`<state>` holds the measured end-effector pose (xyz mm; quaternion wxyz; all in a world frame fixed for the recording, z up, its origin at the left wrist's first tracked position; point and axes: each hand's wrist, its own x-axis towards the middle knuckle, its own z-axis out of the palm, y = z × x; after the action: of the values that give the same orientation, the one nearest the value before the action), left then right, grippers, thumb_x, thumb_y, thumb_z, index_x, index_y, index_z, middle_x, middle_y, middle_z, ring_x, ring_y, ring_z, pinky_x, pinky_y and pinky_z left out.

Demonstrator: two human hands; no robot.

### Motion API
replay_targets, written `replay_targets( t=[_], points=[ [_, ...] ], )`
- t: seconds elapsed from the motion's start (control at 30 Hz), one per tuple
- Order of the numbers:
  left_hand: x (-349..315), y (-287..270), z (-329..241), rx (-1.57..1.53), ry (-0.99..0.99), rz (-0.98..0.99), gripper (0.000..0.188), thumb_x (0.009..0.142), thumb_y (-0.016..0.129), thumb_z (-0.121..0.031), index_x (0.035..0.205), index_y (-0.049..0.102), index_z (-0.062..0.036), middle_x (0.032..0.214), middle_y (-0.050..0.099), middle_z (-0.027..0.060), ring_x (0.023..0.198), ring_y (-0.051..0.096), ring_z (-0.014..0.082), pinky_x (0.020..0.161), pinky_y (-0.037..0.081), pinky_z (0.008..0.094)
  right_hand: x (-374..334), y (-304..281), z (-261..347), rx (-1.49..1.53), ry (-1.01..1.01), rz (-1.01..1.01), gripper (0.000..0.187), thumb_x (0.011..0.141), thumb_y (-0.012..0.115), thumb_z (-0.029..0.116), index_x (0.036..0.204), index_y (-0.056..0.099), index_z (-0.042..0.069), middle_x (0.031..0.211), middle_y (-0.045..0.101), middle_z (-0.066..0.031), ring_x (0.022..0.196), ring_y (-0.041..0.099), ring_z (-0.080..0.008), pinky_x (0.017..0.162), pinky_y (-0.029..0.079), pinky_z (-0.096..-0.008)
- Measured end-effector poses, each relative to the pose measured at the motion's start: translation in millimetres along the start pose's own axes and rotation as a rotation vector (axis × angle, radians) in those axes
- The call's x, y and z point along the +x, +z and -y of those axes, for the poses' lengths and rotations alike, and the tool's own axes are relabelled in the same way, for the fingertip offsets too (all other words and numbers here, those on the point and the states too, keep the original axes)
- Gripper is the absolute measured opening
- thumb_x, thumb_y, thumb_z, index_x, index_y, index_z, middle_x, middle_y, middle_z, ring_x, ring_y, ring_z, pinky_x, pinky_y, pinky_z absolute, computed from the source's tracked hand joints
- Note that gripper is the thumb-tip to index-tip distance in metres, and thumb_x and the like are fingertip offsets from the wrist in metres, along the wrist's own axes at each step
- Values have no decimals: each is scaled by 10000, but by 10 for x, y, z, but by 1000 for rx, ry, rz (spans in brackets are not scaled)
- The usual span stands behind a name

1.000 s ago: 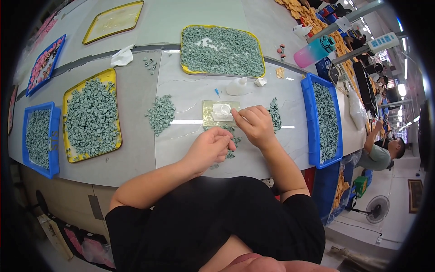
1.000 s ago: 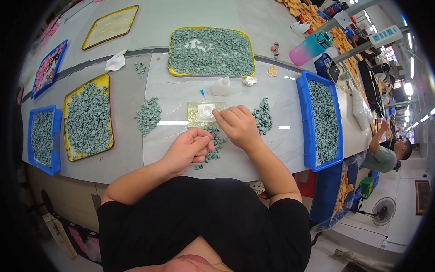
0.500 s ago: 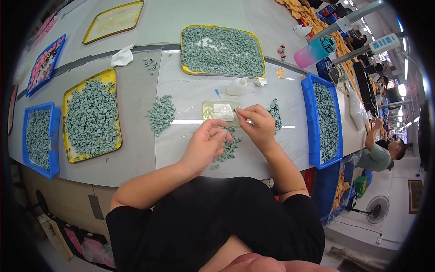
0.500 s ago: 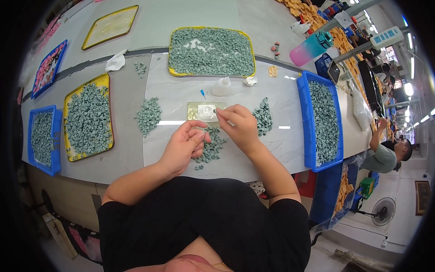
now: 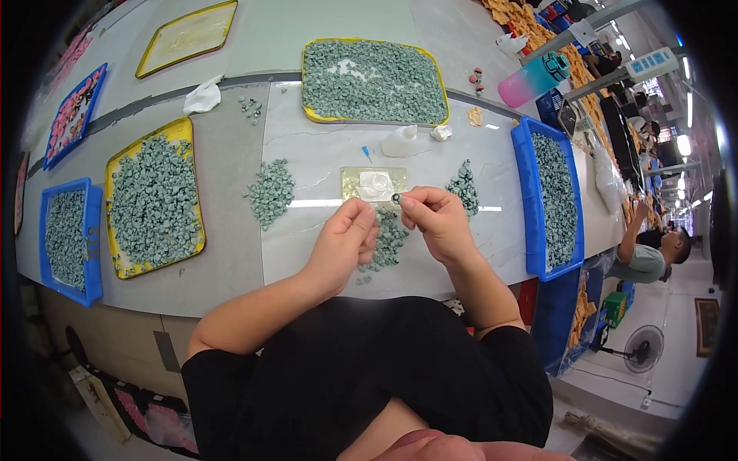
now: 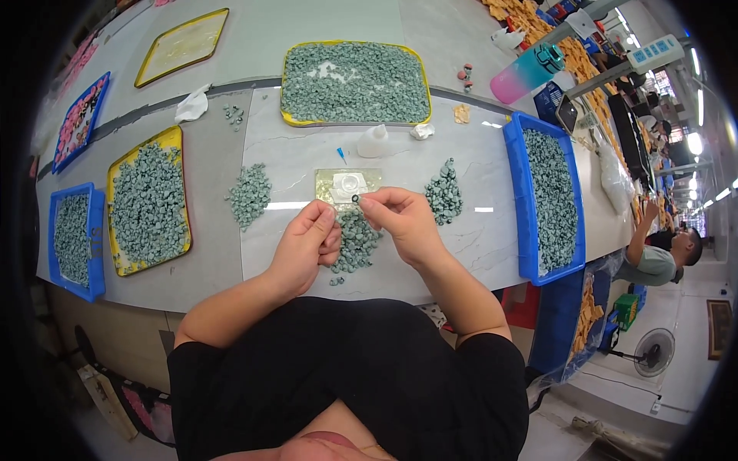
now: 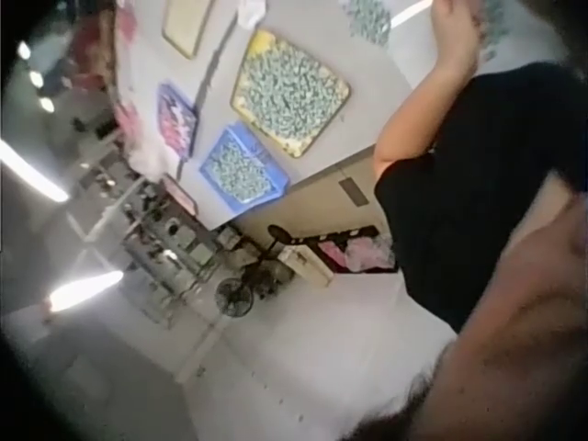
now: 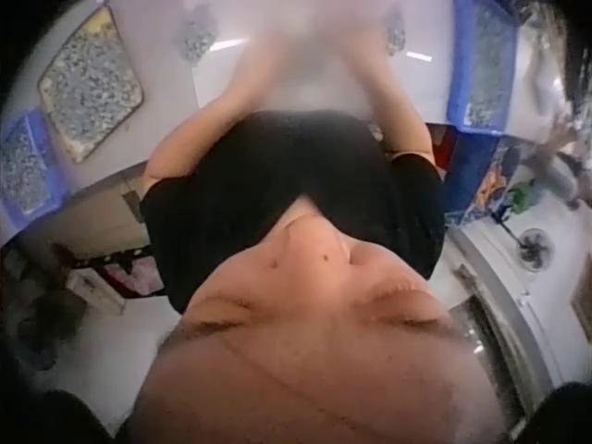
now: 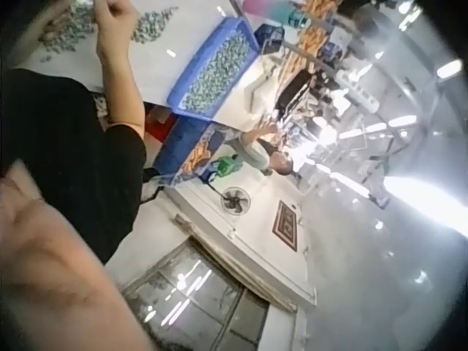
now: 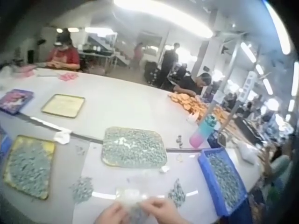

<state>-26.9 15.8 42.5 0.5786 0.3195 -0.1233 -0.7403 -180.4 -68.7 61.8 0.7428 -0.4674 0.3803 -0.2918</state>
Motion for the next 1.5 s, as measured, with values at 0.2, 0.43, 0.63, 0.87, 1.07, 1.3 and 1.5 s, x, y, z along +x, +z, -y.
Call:
replay_targets(
  t=[0.2, 0.43, 0.63, 0.87, 1.07, 1.3, 1.5],
  points=[
    [-13, 18, -30, -11, -62, -9, 220, 961, 392, -240, 803, 398, -86, 598, 313, -28, 503, 267, 61, 435, 220, 205, -56, 105, -32, -771, -609, -64, 133, 724, 667, -23, 856, 650, -11, 693, 553, -37, 618, 506, -117, 567, 391, -234],
    [-16, 32, -38, -9, -63, -20, 251, 958, 396, -248, 768, 403, -85, 590, 314, -31, 485, 261, 62, 422, 221, 204, -32, 116, -68, -1100, -1199, -29, 300, 580, 705, -8, 873, 652, 27, 714, 567, -18, 607, 535, -165, 533, 379, -287],
    [-26, 24, -37, -2, -80, 1, 254, 956, 406, -263, 778, 413, -83, 591, 323, -34, 483, 260, 55, 422, 220, 202, -43, 145, -42, -1192, -1266, -5, 305, 560, 708, 1, 858, 648, 12, 720, 561, -24, 613, 537, -167, 523, 369, -290],
    [-50, 30, 10, 85, -1, 14, 236, 958, 404, -283, 806, 411, -102, 593, 326, -40, 497, 261, 50, 436, 225, 195, -66, 175, -129, -1167, -1323, -8, 307, 551, 709, -38, 850, 643, -17, 742, 563, -56, 628, 547, -188, 525, 401, -284],
    [-89, 48, 19, 187, 89, 58, 220, 957, 416, -265, 806, 396, -106, 606, 324, -46, 512, 261, 43, 446, 231, 197, -77, 168, -175, -965, -1264, 26, 275, 594, 696, -91, 856, 646, -22, 770, 577, -71, 635, 549, -196, 542, 424, -279],
    [-75, 107, -28, 239, 53, 6, 231, 953, 427, -250, 779, 399, -100, 604, 330, -46, 508, 274, 41, 439, 238, 200, 10, -117, 118, -676, -683, 263, 123, 753, 631, -6, 873, 637, -32, 777, 588, -95, 680, 553, -169, 595, 434, -259],
    [-44, 69, 22, 463, -6, -34, 261, 941, 446, -239, 730, 397, -95, 600, 339, -39, 495, 277, 47, 415, 220, 207, 129, -411, 372, -1035, -394, -183, 109, 804, 577, 30, 883, 641, -6, 797, 614, -94, 709, 574, -174, 635, 443, -260]
  ],
)
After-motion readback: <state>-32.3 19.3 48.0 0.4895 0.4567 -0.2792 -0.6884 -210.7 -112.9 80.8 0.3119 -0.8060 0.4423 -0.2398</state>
